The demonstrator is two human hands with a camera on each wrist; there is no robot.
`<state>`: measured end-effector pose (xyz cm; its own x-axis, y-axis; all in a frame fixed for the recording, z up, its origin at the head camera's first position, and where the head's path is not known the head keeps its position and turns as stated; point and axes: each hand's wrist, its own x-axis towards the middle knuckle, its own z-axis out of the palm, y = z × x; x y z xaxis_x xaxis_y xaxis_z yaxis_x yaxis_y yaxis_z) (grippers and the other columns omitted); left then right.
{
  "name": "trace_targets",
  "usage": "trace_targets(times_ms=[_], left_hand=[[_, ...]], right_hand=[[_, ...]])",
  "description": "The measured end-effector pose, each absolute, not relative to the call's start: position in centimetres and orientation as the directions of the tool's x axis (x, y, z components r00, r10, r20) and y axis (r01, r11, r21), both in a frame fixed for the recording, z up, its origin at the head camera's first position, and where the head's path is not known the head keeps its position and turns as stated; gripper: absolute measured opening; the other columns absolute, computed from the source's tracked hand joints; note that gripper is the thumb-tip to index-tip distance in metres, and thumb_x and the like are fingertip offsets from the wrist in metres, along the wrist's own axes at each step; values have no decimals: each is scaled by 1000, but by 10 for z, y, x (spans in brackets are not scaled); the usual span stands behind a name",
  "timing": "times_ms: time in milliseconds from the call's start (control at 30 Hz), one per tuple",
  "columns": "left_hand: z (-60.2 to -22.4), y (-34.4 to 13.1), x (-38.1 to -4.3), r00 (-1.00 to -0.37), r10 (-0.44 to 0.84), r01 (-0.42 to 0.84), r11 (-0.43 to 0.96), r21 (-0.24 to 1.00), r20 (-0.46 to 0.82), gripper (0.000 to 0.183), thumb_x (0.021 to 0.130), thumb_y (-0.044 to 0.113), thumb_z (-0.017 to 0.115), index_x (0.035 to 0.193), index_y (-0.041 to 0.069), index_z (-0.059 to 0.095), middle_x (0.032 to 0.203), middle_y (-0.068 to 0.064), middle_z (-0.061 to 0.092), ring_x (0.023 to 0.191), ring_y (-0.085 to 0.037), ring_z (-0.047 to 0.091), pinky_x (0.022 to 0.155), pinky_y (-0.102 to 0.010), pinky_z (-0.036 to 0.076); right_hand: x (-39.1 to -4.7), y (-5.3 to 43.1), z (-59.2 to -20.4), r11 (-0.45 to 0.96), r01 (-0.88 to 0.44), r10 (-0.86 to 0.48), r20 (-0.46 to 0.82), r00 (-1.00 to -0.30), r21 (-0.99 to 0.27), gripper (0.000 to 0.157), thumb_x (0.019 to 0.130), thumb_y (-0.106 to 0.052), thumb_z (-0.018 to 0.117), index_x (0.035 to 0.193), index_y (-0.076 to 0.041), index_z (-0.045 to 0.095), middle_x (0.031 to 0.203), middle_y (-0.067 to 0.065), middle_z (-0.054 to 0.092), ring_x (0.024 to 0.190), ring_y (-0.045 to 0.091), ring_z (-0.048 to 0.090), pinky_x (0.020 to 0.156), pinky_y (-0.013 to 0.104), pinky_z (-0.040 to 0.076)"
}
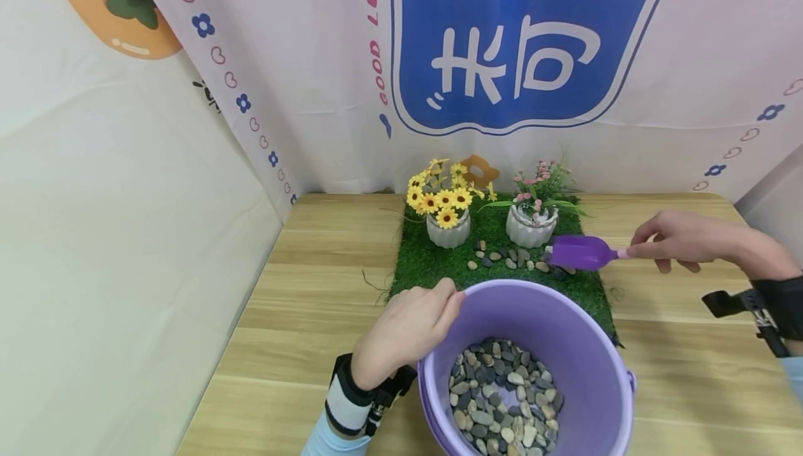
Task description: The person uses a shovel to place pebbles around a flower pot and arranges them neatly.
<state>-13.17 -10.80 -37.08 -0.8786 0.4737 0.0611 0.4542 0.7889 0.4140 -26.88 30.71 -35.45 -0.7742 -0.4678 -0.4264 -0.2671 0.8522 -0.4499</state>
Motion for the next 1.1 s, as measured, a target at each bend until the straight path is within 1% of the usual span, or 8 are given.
trace_targets(times_ms=[167, 433, 600, 733, 833, 933, 1100], left_hand=[[-371, -108, -132, -878, 475, 455, 788, 416, 61, 27, 107, 33, 35, 90, 16, 48, 60, 6, 38, 48, -7, 43, 42, -21, 31], [-372, -108, -133, -878, 475, 450, 783, 429, 54, 27, 107, 33, 35, 89, 16, 47, 60, 6, 38, 49, -7, 45, 43, -21, 33], [-371, -108, -132, -876, 480, 455, 784, 423, 53, 27, 107, 33, 35, 89, 16, 46, 60, 6, 37, 48, -7, 44, 42, -21, 32], [-371, -108, -132, -873, 484, 464, 785, 411, 60, 27, 107, 32, 35, 89, 15, 47, 60, 6, 38, 47, -6, 44, 41, -21, 32], [-370, -108, -132, -872, 486, 467, 785, 406, 62, 27, 107, 32, 35, 89, 15, 47, 60, 6, 38, 47, -6, 44, 40, -20, 32], [-370, -108, -131, -868, 493, 472, 784, 403, 59, 27, 107, 31, 36, 89, 15, 47, 59, 6, 37, 47, -6, 43, 41, -20, 32], [-369, -109, -130, -864, 501, 481, 781, 399, 61, 26, 107, 30, 37, 88, 15, 47, 59, 7, 35, 47, -6, 42, 41, -20, 30]], right_hand=[[-258, 317, -345, 874, -236, -422, -421, -803, -426, 38, 93, -47, 62, 107, -12, 70, 62, 1, 57, 37, 7, 37, 39, 28, 41], [-247, 322, -329, 881, -242, -406, -388, -827, -406, 39, 94, -44, 62, 112, -10, 69, 63, 0, 58, 36, 9, 40, 39, 30, 42], [-242, 325, -322, 869, -270, -436, -381, -816, -414, 33, 95, -40, 62, 109, -11, 69, 63, -1, 57, 37, 9, 42, 40, 30, 43], [-237, 325, -316, 835, -334, -502, -355, -789, -437, 21, 97, -35, 60, 105, -18, 69, 63, -4, 56, 37, 8, 42, 40, 29, 42], [-234, 324, -311, 818, -367, -532, -341, -775, -443, 16, 98, -33, 59, 104, -22, 69, 64, -6, 55, 37, 7, 41, 40, 29, 42], [-231, 322, -304, 810, -383, -548, -337, -766, -444, 15, 99, -31, 58, 106, -22, 68, 65, -6, 55, 37, 7, 41, 40, 29, 41], [-228, 319, -294, 833, -370, -520, -352, -779, -411, 20, 98, -33, 59, 109, -18, 68, 65, -4, 54, 36, 8, 41, 40, 29, 42]])
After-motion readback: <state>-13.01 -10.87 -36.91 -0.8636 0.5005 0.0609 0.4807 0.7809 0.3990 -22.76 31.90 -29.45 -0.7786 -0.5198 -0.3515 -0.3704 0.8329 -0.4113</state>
